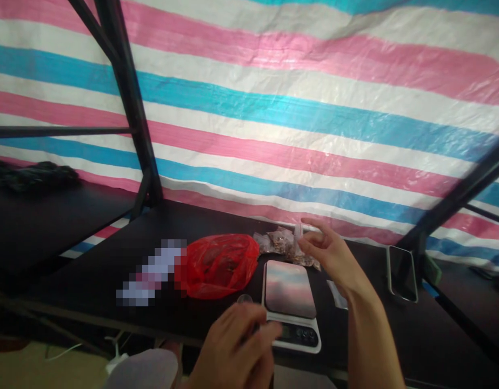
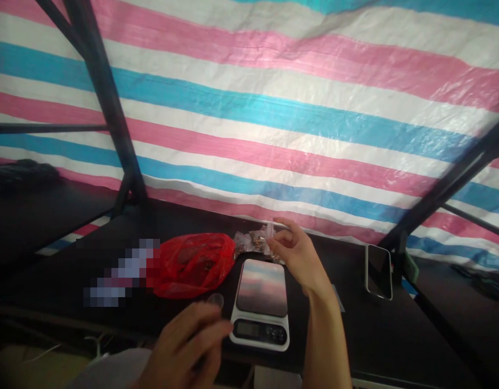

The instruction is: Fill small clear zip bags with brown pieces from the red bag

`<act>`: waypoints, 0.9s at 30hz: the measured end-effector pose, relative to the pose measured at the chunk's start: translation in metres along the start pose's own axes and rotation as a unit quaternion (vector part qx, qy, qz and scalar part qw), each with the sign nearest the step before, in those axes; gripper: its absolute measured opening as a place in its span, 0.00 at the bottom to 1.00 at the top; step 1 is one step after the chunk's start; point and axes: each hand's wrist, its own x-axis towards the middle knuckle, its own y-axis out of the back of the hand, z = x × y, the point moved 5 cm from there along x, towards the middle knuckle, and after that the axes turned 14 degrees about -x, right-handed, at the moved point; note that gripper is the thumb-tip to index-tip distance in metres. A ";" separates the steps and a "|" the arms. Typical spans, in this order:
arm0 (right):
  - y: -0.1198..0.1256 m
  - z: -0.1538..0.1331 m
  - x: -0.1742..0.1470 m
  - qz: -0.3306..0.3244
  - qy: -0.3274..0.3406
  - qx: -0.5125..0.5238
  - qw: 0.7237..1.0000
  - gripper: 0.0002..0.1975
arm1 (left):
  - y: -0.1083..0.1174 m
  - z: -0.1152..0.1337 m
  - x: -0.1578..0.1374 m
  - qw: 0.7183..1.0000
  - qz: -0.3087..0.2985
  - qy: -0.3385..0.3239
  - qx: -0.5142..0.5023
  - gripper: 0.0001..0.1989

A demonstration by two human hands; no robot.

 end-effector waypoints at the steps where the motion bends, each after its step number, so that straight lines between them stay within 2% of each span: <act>1: -0.008 -0.014 -0.006 -0.019 0.013 0.033 0.999 0.30 | 0.001 -0.006 0.025 0.996 0.009 0.072 -0.042 0.12; 2: -0.017 -0.025 -0.011 -0.041 0.020 0.061 0.997 0.29 | 0.002 -0.012 0.046 0.986 0.013 0.146 -0.084 0.07; 3: -0.026 -0.035 -0.016 -0.065 0.026 0.079 0.994 0.29 | 0.001 -0.018 0.062 0.971 0.014 0.205 -0.121 0.06; 6: -0.056 -0.048 -0.026 -0.126 0.013 0.115 0.985 0.27 | 0.001 -0.036 0.085 0.926 0.033 0.300 -0.227 0.13; 9: -0.077 -0.047 -0.030 -0.167 -0.008 0.142 0.976 0.24 | 0.000 -0.056 0.079 0.884 0.034 0.357 -0.299 0.15; 13: -0.093 -0.040 -0.031 -0.195 -0.013 0.138 0.971 0.23 | 0.005 -0.076 0.068 0.829 -0.032 0.419 -0.369 0.16; 16: -0.101 -0.033 -0.032 -0.204 -0.020 0.157 0.966 0.28 | 0.013 -0.081 0.069 0.786 -0.089 0.427 -0.438 0.18; 18: -0.107 -0.030 -0.031 -0.206 -0.027 0.190 0.960 0.31 | 0.019 -0.083 0.069 0.765 -0.097 0.426 -0.474 0.20; 21: -0.115 -0.031 -0.029 -0.196 -0.025 0.241 0.950 0.31 | 0.028 -0.087 0.068 0.760 -0.073 0.428 -0.484 0.21; 27: -0.123 -0.041 -0.022 -0.155 -0.016 0.274 0.949 0.27 | 0.040 -0.096 0.065 0.802 -0.026 0.419 -0.425 0.25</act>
